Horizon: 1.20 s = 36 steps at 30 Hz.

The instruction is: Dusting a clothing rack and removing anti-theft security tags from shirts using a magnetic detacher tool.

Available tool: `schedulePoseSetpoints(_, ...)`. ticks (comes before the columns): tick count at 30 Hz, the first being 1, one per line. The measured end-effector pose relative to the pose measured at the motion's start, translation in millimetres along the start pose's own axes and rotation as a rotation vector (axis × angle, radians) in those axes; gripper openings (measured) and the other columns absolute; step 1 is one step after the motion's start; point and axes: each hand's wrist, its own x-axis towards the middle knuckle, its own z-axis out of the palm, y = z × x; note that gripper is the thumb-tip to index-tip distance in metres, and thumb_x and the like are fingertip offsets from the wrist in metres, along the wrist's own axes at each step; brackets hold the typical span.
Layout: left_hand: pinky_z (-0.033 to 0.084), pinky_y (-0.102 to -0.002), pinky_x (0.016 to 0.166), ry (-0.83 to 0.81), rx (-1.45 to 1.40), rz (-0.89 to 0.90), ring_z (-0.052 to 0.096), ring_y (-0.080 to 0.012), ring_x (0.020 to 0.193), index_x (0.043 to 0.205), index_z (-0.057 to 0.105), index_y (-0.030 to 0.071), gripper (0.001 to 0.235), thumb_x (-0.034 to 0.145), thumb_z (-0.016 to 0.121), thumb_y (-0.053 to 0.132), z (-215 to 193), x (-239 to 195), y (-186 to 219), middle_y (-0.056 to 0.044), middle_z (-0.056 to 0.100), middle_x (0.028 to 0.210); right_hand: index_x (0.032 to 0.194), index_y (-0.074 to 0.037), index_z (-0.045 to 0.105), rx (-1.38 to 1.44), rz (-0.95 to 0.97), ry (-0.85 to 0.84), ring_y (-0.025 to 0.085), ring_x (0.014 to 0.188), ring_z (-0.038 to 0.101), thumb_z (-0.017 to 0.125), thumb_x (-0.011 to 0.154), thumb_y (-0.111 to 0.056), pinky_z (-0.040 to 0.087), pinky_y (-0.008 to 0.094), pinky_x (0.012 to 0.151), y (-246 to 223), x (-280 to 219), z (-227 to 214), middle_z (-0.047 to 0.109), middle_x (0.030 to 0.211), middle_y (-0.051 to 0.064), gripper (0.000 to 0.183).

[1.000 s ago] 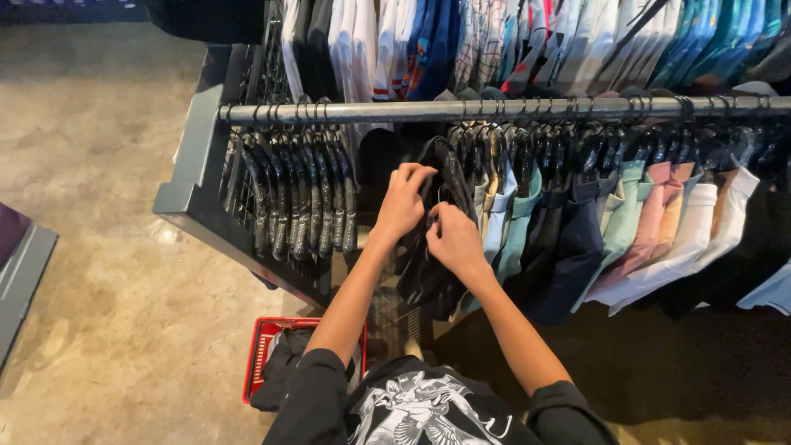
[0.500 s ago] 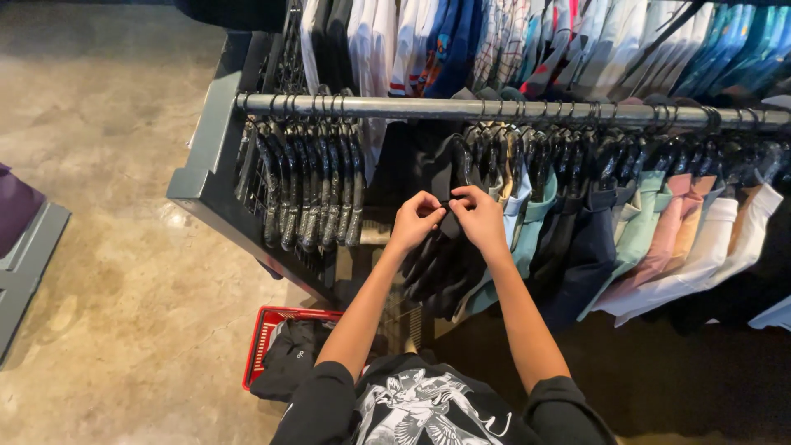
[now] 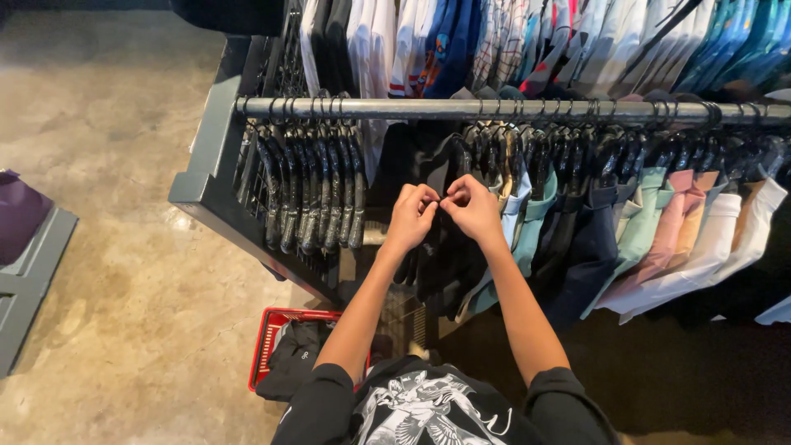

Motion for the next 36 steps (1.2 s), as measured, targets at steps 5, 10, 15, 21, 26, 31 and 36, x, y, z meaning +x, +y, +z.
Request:
schedulePoseSetpoints(5,0.056,-0.028,0.065,0.169,-0.073,-0.153,0.065,-0.0129,0.072,0.099,0.063,0.002,0.014,0.089,0.072,0.003,26,-7,-18,-0.009,0.065,0.089,0.089,-0.004,0.062,0.107,0.103,-0.009,0.010,0.069,0.068,0.084,0.078,-0.010,0.054,0.028,0.064,10,5,7,0.072,0.076,0.004,0.025)
schedulePoseSetpoints(10,0.063,-0.031,0.065,0.188,-0.701,-0.464,0.069,-0.0149,0.074,0.110,0.058,0.002,0.023,0.091,0.071,0.003,34,-10,-44,-0.009,0.068,0.089,0.088,-0.004,0.058,0.160,0.109,-0.015,0.010,0.067,0.067,0.078,0.081,-0.006,0.054,0.026,0.062,5,-1,8,0.071,0.075,0.003,0.021)
schedulePoseSetpoints(15,0.062,-0.032,0.066,0.164,-0.819,-0.521,0.069,-0.0159,0.073,0.112,0.055,0.001,0.028,0.090,0.071,0.002,35,-8,-51,-0.009,0.069,0.088,0.086,-0.004,0.058,0.155,0.098,-0.030,0.008,0.069,0.070,0.077,0.081,-0.005,0.055,0.026,0.063,3,-2,5,0.073,0.077,0.003,0.020)
schedulePoseSetpoints(21,0.061,-0.031,0.063,0.090,-0.691,-0.430,0.065,-0.0125,0.070,0.110,0.056,0.002,0.026,0.088,0.071,0.001,32,0,-51,-0.006,0.068,0.084,0.087,-0.003,0.057,0.240,0.101,-0.041,0.009,0.071,0.069,0.078,0.082,-0.003,0.055,0.026,0.065,23,-4,10,0.071,0.078,0.004,0.022)
schedulePoseSetpoints(26,0.059,-0.030,0.059,0.076,-0.161,-0.288,0.065,-0.0130,0.063,0.103,0.060,0.000,0.023,0.084,0.073,0.001,15,5,-10,-0.007,0.068,0.078,0.085,-0.005,0.051,0.402,0.134,0.006,0.008,0.075,0.070,0.075,0.081,-0.001,0.057,0.024,0.071,-14,-12,7,0.074,0.081,0.003,0.024)
schedulePoseSetpoints(31,0.061,-0.030,0.058,0.103,-0.602,-0.520,0.069,-0.0143,0.066,0.103,0.059,0.000,0.017,0.088,0.068,-0.002,36,-4,-55,-0.007,0.069,0.082,0.078,-0.003,0.050,-0.158,-0.320,0.226,0.031,0.077,0.061,0.073,0.078,0.004,0.048,0.041,0.069,-45,-31,3,0.062,0.077,0.009,0.024)
schedulePoseSetpoints(36,0.057,-0.029,0.057,0.117,-0.761,-0.610,0.066,-0.0153,0.065,0.102,0.057,0.002,0.014,0.092,0.065,-0.003,39,-8,-51,-0.007,0.069,0.080,0.080,-0.004,0.050,-0.219,-0.406,0.163,0.034,0.083,0.058,0.069,0.077,0.006,0.047,0.044,0.071,-41,-35,0,0.056,0.080,0.012,0.021)
